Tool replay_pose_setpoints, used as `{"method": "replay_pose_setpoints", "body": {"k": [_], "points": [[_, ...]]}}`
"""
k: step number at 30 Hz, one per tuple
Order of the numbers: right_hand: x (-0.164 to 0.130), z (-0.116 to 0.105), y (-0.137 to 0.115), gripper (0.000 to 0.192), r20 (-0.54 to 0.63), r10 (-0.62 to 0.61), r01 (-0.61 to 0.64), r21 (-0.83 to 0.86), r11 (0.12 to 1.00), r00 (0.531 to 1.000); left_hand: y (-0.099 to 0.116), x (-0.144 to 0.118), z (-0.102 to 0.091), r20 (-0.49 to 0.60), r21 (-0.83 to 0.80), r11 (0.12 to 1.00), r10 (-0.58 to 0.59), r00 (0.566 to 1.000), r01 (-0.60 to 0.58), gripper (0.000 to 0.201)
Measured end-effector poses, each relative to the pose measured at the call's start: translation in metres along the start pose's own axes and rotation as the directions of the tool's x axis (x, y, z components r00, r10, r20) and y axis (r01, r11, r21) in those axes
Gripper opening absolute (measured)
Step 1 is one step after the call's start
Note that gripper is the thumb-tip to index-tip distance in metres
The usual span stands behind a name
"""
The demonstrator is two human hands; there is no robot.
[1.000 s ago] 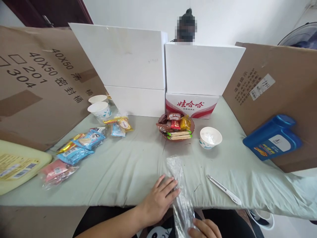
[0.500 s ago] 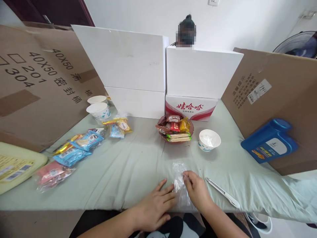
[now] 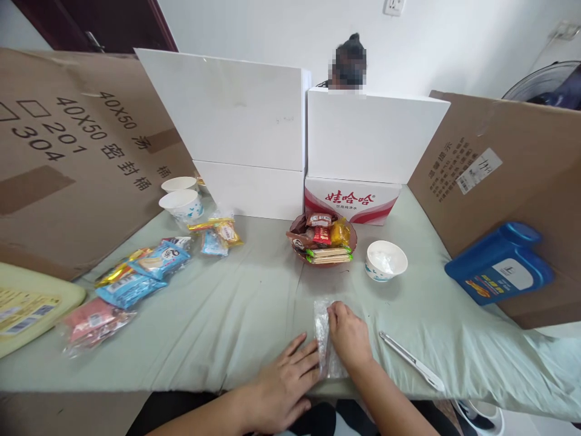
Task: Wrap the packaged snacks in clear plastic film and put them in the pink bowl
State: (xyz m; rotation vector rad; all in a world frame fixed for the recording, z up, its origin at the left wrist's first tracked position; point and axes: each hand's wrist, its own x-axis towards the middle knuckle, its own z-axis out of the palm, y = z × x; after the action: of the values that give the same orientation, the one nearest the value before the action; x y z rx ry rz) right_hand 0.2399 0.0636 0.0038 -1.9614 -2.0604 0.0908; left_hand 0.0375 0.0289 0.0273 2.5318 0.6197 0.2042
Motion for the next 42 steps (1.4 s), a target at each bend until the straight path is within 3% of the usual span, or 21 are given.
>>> {"method": "replay_pose_setpoints", "body": {"k": [5, 8, 11, 14, 20, 25, 27, 31, 35, 38, 42], "points": [[0.003, 0.005, -0.006, 0.028, 0.018, -0.016, 0.017, -0.063, 0.998, 1.000, -0.003, -0.001, 0.007, -0.074, -0.042, 0.999, -0.012, 0.997, 0.009, 0.048], [0.002, 0.009, -0.006, 0.025, -0.001, -0.009, 0.009, -0.117, 0.993, 1.000, -0.006, -0.003, 0.016, -0.240, -0.062, 0.998, -0.028, 0.970, 0.013, 0.046], [0.000, 0.012, -0.006, 0.027, -0.024, -0.015, 0.012, -0.130, 0.991, 1.000, -0.007, -0.003, 0.024, -0.378, -0.056, 0.997, 0.029, 0.926, -0.054, 0.054], [0.000, 0.014, -0.005, 0.030, -0.040, -0.024, 0.019, -0.118, 0.993, 0.999, -0.005, -0.001, 0.026, -0.328, -0.044, 0.996, 0.064, 0.943, -0.082, 0.050], [0.005, 0.006, 0.008, 0.029, -0.150, -0.045, 0.030, -0.099, 0.995, 0.988, -0.002, 0.003, 0.025, -0.292, -0.060, 0.997, -0.063, 0.954, 0.047, 0.016], [0.000, -0.017, 0.018, 0.021, -0.362, -0.213, 0.225, -0.010, 0.974, 0.907, -0.001, 0.002, 0.023, -0.262, -0.027, 0.996, -0.089, 0.961, 0.085, 0.015], [-0.006, -0.021, 0.015, 0.021, -0.329, -0.325, 0.345, 0.002, 0.939, 0.887, -0.001, 0.002, 0.023, -0.255, -0.022, 0.996, -0.088, 0.963, 0.085, 0.016], [-0.014, -0.008, 0.005, 0.041, -0.105, -0.486, 0.483, -0.059, 0.874, 0.867, -0.001, 0.002, 0.024, -0.270, -0.006, 0.997, -0.075, 0.960, 0.076, 0.014], [-0.015, 0.010, 0.004, 0.065, 0.043, -0.495, 0.496, -0.128, 0.859, 0.868, 0.000, 0.002, 0.024, -0.353, 0.032, 0.998, -0.040, 0.935, 0.055, 0.016], [-0.017, 0.016, 0.003, 0.067, 0.090, -0.466, 0.474, -0.142, 0.869, 0.880, 0.001, 0.004, 0.023, -0.417, 0.092, 0.995, 0.014, 0.909, 0.027, 0.022], [-0.015, 0.016, 0.003, 0.067, 0.143, -0.425, 0.439, -0.078, 0.895, 0.894, 0.000, 0.007, 0.024, -0.388, 0.159, 0.987, 0.098, 0.916, -0.038, 0.014]]}}
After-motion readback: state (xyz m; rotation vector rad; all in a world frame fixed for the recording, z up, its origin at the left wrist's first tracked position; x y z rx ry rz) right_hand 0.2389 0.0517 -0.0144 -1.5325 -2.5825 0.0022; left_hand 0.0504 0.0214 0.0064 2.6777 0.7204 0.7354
